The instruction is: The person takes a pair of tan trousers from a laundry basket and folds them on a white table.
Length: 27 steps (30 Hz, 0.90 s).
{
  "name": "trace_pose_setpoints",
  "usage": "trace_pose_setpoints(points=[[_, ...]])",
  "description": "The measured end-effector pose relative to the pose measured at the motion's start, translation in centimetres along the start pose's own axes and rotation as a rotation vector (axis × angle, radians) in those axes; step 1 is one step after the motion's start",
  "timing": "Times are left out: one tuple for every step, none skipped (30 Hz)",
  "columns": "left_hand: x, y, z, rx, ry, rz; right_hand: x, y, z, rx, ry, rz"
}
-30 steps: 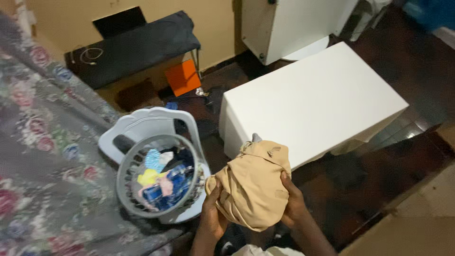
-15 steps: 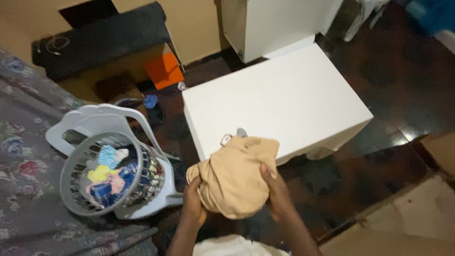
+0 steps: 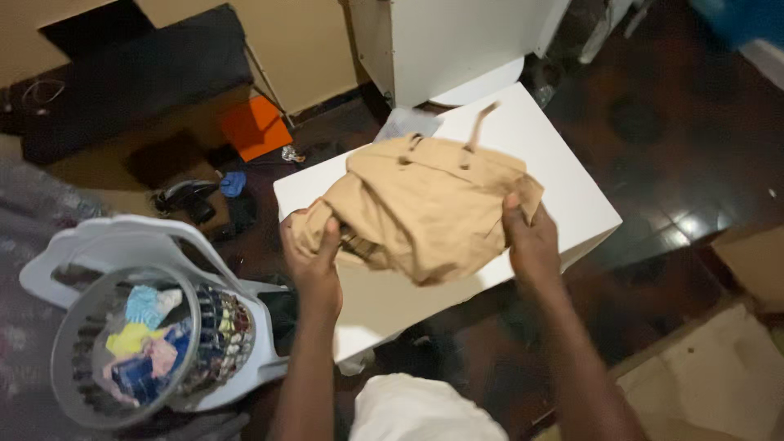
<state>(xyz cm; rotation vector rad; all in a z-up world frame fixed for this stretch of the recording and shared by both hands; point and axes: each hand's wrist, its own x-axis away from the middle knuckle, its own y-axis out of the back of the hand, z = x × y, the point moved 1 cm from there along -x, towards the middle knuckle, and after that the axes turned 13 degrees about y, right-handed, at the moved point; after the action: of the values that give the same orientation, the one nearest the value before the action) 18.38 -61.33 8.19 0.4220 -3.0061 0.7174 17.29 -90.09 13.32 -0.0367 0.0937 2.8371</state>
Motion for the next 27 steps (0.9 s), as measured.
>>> trace_pose_setpoints(points=[[-1.3,-0.3,1.0,-0.002,0.009,0.012,-1.8,0.8,-1.5,0.108,-0.023,0.004],[-2.5,-0.2,2.2,-0.331,-0.009,-0.11,-3.6,1.9,-3.6,0.216,-0.048,0.008],[-3.8,0.0,3.5,-0.655,-0.036,-0.239,-5.5,3.1,-5.9,0.219,-0.046,0.002],[-4.9,0.2,5.3,-0.766,-0.009,-0.248,-7.2,4.1,-8.5,0.524,0.001,0.126],[-5.6,1.0,7.3,-0.884,0.025,-0.26,-8.1,4.8,-11.4,0.825,0.039,0.26],[-6.3,2.0,9.8,-0.996,0.293,-0.3,-8.4,5.7,-14.2,0.883,-0.019,0.334],[-5.6,3.5,12.3,-1.102,0.578,-0.351,-7.9,6.5,-16.8,0.938,-0.085,0.422],[-4.9,5.0,14.3,-1.11,0.597,-0.357,-7.5,7.1,-18.8,0.937,-0.1,0.437],[-4.0,6.3,16.3,-1.131,0.648,-0.297,-7.2,7.8,-20.3,0.958,-0.17,0.448],[-2.7,7.6,18.0,-1.15,0.697,-0.236,-6.8,8.3,-21.4,0.979,-0.24,0.458],[-1.5,8.5,19.5,-1.144,0.71,-0.249,-6.7,8.2,-22.1,0.984,-0.241,0.476],[0.1,9.1,20.6,-1.199,0.572,-0.178,-6.1,7.7,-22.6,0.959,-0.173,0.44],[1.7,9.6,21.3,-1.251,0.432,-0.121,-6.1,6.9,-22.8,0.929,-0.1,0.414],[3.2,9.8,21.8,-1.247,0.445,-0.146,-6.5,5.9,-23.0,0.929,-0.095,0.441],[4.3,9.4,22.2,-1.258,0.408,-0.091,-7.2,4.8,-23.0,0.885,-0.056,0.424],[5.0,8.9,22.4,-1.268,0.372,-0.036,-7.9,3.8,-22.8,0.84,-0.019,0.407],[5.3,8.5,22.3,-1.265,0.378,-0.059,-8.8,2.7,-22.5,0.837,-0.011,0.429],[5.5,8.0,22.2,-1.326,0.358,-0.021,-9.8,1.8,-22.1,0.854,0.115,0.441],[6.0,7.5,22.1,-1.385,0.347,0.017,-10.7,1.1,-21.6,0.868,0.236,0.456],[6.0,7.1,22.2,-1.383,0.362,-0.006,-11.7,0.4,-21.4,0.864,0.239,0.482],[5.5,6.5,22.3,-1.416,0.405,-0.029,-12.8,-0.5,-20.9,0.931,0.442,0.505],[5.4,5.9,22.5,-1.448,0.45,-0.052,-13.6,-1.1,-20.3,0.987,0.65,0.523],[5.0,5.4,22.5,-1.444,0.454,-0.074,-14.8,-1.6,-19.5,0.978,0.662,0.539],[4.7,5.0,22.3,-1.474,0.45,-0.088,-15.8,-1.9,-19.0,1.017,0.315,0.68],[4.8,4.6,22.1,-1.506,0.45,-0.1,-16.1,-2.0,-18.6,1.04,-0.043,0.804],[4.7,4.3,21.8,-1.504,0.458,-0.121,-16.2,-2.1,-18.0,1.038,-0.033,0.823],[4.3,3.8,21.3,-1.458,0.34,-0.175,-16.3,-2.0,-17.6,1.055,0.118,0.841]])
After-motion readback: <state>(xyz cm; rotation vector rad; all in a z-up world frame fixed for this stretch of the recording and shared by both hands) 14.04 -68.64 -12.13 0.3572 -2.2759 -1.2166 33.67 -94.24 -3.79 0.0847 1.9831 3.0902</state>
